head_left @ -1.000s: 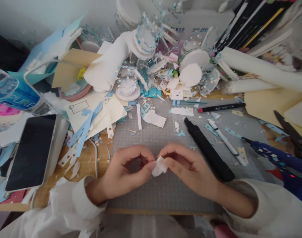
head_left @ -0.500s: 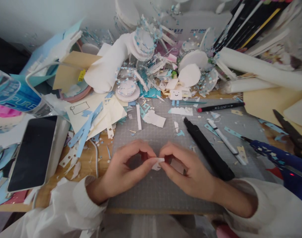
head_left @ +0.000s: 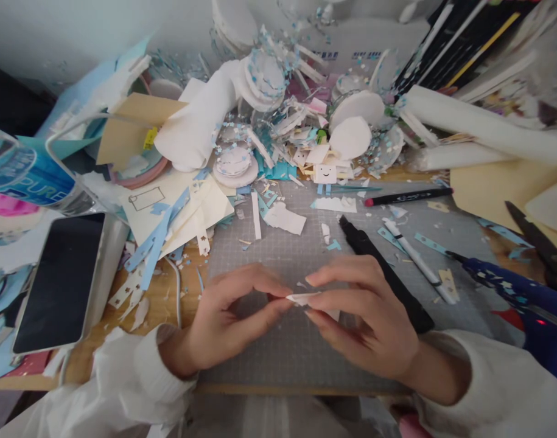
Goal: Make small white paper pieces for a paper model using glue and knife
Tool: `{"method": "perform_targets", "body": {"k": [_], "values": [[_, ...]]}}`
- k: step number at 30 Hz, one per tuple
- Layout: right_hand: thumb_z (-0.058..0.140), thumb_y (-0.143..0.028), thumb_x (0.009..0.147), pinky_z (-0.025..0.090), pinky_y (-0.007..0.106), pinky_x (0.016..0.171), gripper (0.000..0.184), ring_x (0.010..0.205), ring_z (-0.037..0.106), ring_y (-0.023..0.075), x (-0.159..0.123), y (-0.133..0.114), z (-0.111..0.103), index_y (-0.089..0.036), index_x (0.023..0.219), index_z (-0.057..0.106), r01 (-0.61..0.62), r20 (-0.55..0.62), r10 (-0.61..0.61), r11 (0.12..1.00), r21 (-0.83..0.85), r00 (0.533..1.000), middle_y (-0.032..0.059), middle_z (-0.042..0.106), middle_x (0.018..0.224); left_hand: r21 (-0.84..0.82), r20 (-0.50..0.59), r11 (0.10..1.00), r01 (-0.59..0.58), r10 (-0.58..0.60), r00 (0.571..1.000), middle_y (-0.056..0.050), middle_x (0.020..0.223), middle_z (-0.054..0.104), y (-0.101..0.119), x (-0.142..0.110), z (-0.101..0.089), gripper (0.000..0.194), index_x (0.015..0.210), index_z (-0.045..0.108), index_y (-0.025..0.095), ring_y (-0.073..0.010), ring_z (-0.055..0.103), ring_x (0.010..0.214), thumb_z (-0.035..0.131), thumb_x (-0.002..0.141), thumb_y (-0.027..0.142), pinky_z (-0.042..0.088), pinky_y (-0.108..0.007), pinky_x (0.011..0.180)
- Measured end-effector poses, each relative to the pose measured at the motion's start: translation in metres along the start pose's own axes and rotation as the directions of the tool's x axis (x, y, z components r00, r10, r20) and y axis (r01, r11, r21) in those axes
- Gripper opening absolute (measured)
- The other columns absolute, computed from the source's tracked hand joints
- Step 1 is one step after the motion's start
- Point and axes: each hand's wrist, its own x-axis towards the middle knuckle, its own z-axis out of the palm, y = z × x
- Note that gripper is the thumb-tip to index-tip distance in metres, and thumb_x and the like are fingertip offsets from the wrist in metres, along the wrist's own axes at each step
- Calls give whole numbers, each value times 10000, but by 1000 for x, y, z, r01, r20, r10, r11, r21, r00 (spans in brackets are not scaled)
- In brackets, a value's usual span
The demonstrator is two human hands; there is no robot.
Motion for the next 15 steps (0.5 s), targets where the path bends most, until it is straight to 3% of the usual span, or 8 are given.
{"method": "perform_targets", "body": {"k": [4, 11, 15], "values": [[613, -154, 876, 506, 313, 826, 85, 916, 600, 158, -3, -2, 2, -210, 937, 596, 15, -19, -17, 994, -109, 1000, 40, 620, 1002, -3, -3, 1000, -27, 27, 1000, -62, 861, 734, 1, -1, 0, 181, 944, 693, 186, -169, 691, 809, 687, 817, 56, 566, -286, 729], [603, -117, 895, 490, 286, 824, 68, 905, 570, 128, -7, -2, 5, -178, 921, 585, 30, 17, -29, 998, -51, 999, 29, 574, 978, 64, 94, 989, -137, 130, 987, -102, 875, 735, 5, 3, -2, 239, 1008, 681, 189, -190, 705, 798, 656, 828, 33, 589, -308, 691], [572, -143, 930, 480, 296, 816, 70, 899, 548, 126, -7, -2, 4, -203, 908, 600, 37, 35, -34, 994, -101, 999, 19, 562, 977, 136, 82, 974, -179, 169, 982, -100, 878, 740, 6, 4, -1, 239, 1013, 670, 199, -191, 708, 799, 653, 833, 44, 593, -310, 689]]}}
